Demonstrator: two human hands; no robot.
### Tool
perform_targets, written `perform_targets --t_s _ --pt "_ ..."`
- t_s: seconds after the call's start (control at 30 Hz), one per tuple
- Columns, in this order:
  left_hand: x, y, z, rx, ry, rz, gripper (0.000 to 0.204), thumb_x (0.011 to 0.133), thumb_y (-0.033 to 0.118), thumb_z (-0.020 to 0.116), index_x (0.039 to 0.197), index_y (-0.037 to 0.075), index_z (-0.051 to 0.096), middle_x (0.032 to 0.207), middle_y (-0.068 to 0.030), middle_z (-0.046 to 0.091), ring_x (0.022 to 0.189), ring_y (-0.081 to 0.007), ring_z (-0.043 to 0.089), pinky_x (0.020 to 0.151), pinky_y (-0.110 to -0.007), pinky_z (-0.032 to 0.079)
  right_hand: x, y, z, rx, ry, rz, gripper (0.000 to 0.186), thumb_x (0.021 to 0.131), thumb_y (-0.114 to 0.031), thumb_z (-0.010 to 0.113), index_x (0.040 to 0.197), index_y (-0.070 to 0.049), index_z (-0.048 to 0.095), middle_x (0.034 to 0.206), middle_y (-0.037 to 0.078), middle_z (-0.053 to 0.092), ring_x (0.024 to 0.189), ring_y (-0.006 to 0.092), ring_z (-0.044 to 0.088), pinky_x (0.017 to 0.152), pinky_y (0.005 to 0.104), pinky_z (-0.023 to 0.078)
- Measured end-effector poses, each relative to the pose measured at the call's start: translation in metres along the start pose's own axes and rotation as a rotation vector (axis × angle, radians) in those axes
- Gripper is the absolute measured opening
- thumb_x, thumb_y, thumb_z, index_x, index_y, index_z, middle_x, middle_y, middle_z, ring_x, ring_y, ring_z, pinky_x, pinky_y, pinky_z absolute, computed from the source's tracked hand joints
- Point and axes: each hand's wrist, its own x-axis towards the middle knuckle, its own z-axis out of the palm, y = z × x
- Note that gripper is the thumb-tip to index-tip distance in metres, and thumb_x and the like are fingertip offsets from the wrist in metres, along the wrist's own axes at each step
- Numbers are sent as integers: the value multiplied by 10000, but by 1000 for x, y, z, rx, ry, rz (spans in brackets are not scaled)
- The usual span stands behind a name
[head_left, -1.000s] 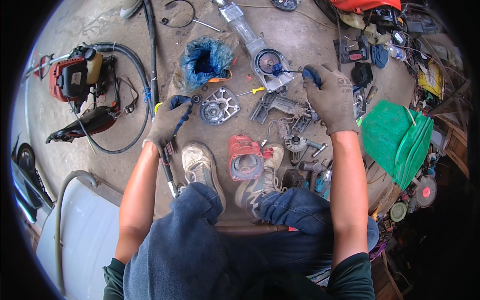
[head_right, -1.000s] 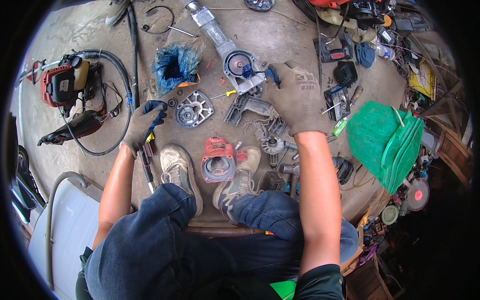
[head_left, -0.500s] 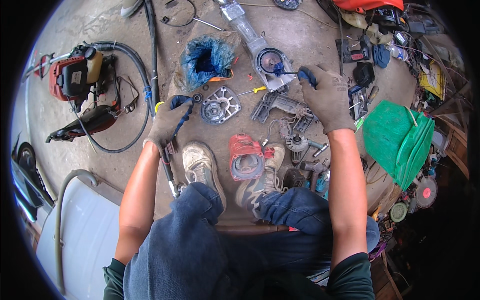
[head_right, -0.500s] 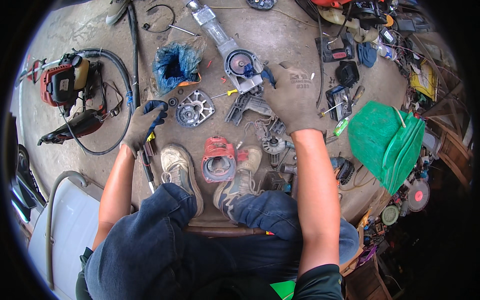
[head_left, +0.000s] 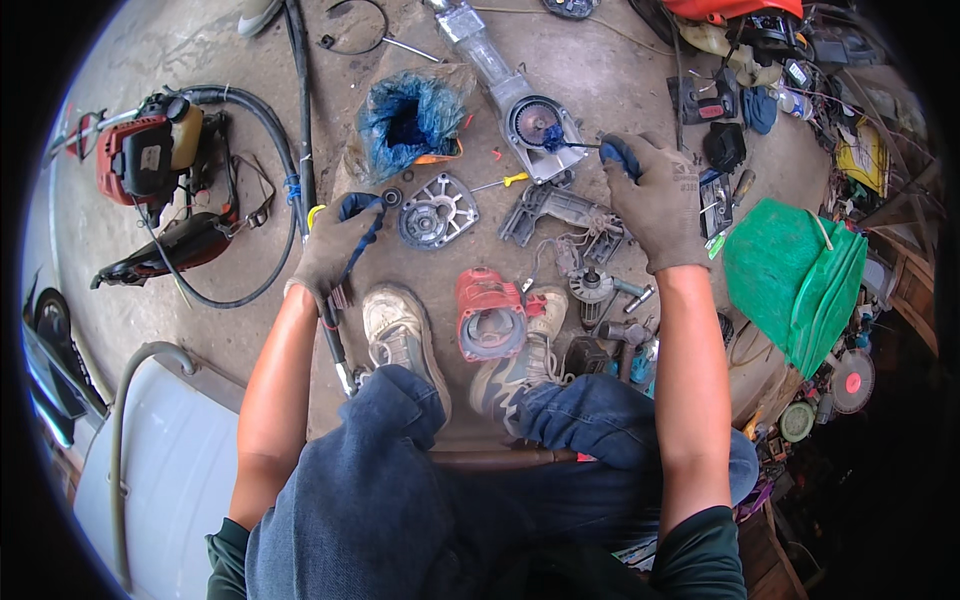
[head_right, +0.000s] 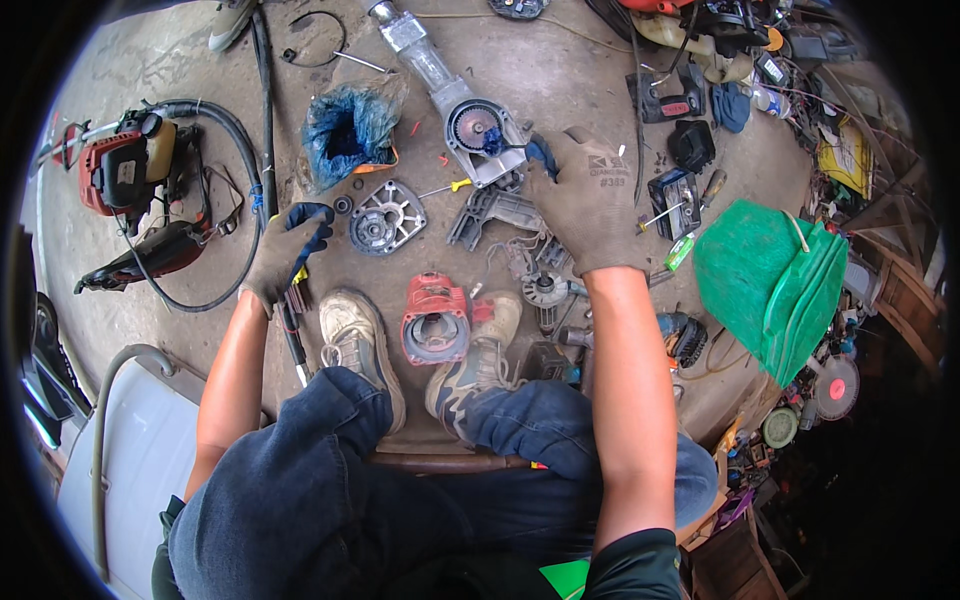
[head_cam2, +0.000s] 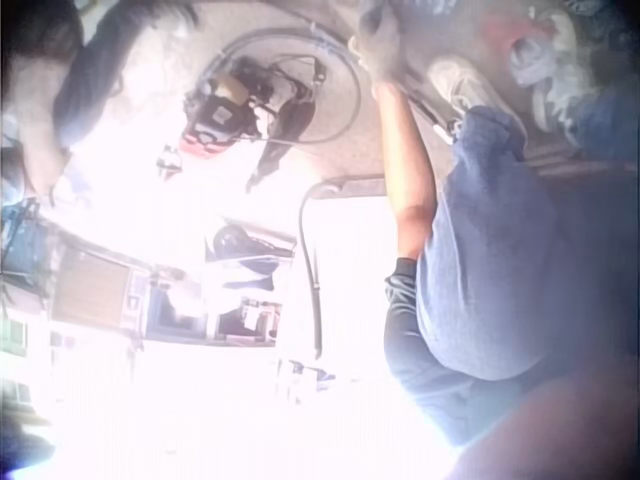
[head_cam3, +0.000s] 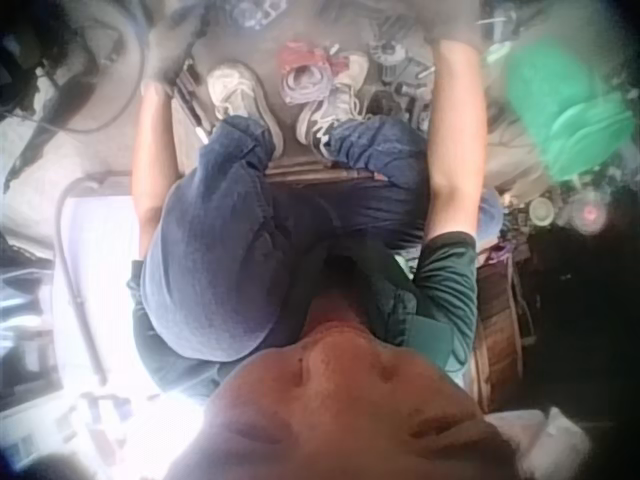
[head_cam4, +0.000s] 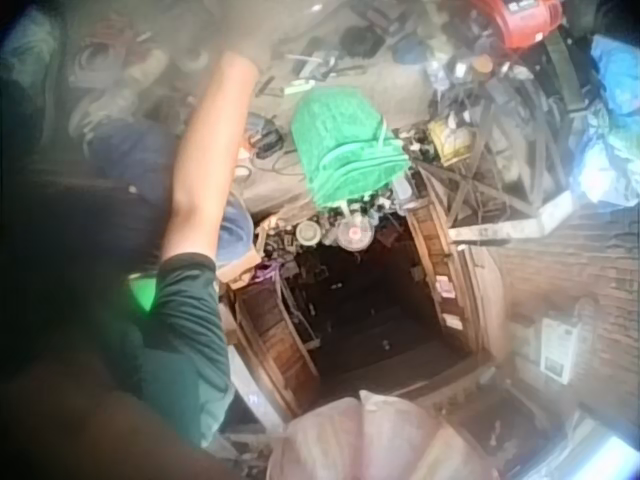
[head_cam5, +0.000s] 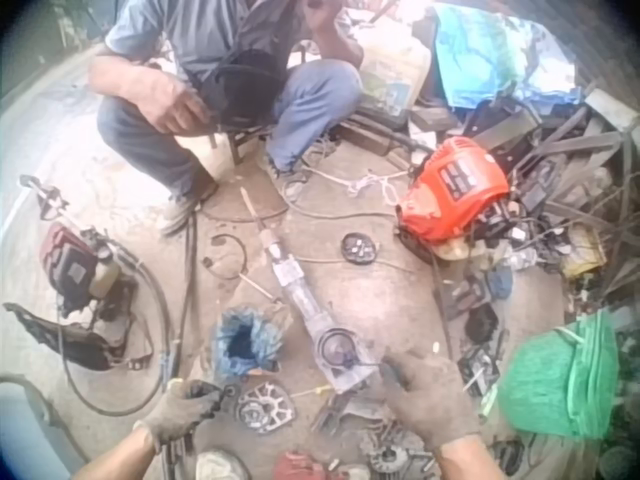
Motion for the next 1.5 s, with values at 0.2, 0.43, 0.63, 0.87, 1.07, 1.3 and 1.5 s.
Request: perform_targets --t_s 0.2,0.43,0.63,0.87,1.07,1.3,1.5 --pt "3 -3 0 7 3 -9 303 956 260 691 1115 3 715 867 -19 705 755 -83 620 676 -254 519 -5 11 12 88 108 10 244 871 -143 699 1093 -51 745 984 177 705 908 356 694 808 400 536" --pt "2 -6 -1 19 15 -21 302 951 261 697 1112 6 714 862 -17 698 755 -78 613 672 -250 514 -13 17 13 190 122 133 229 900 -127 692 1102 -34 745 981 145 708 895 272 703 830 350 534" --pt "-3 3 5 -5 -5 -20 283 955 243 692 1106 4 713 872 -12 694 754 -77 604 668 -244 509 -13 26 17 219 129 157 224 898 -120 690 1098 -41 753 989 145 708 908 260 701 837 341 531" --pt "-1 3 -2 48 -81 -72 290 1012 217 649 1218 15 671 1098 -47 718 933 -129 667 814 -274 544 -12 23 17 155 165 162 245 873 -204 697 1070 -74 764 996 153 715 895 333 708 807 399 544" --pt "-3 5 7 -15 -28 5 274 958 246 691 1098 12 720 872 -10 694 763 -77 605 674 -244 509 -8 21 21 247 130 279 265 888 -231 683 1093 -77 754 1078 147 705 965 332 699 848 400 539" --pt "-2 5 10 15 -39 -40 283 977 233 679 1146 6 701 952 -22 706 821 -95 636 722 -249 528 -10 26 31 308 174 305 259 892 -229 687 1083 -67 754 1046 167 705 941 341 701 849 400 540" --pt "-1 3 8 41 -52 -63 292 989 220 677 1186 4 679 1023 -40 713 875 -116 665 763 -261 548 -7 22 27 237 148 247 260 923 -178 682 1112 -13 749 987 160 761 894 234 740 831 334 548"
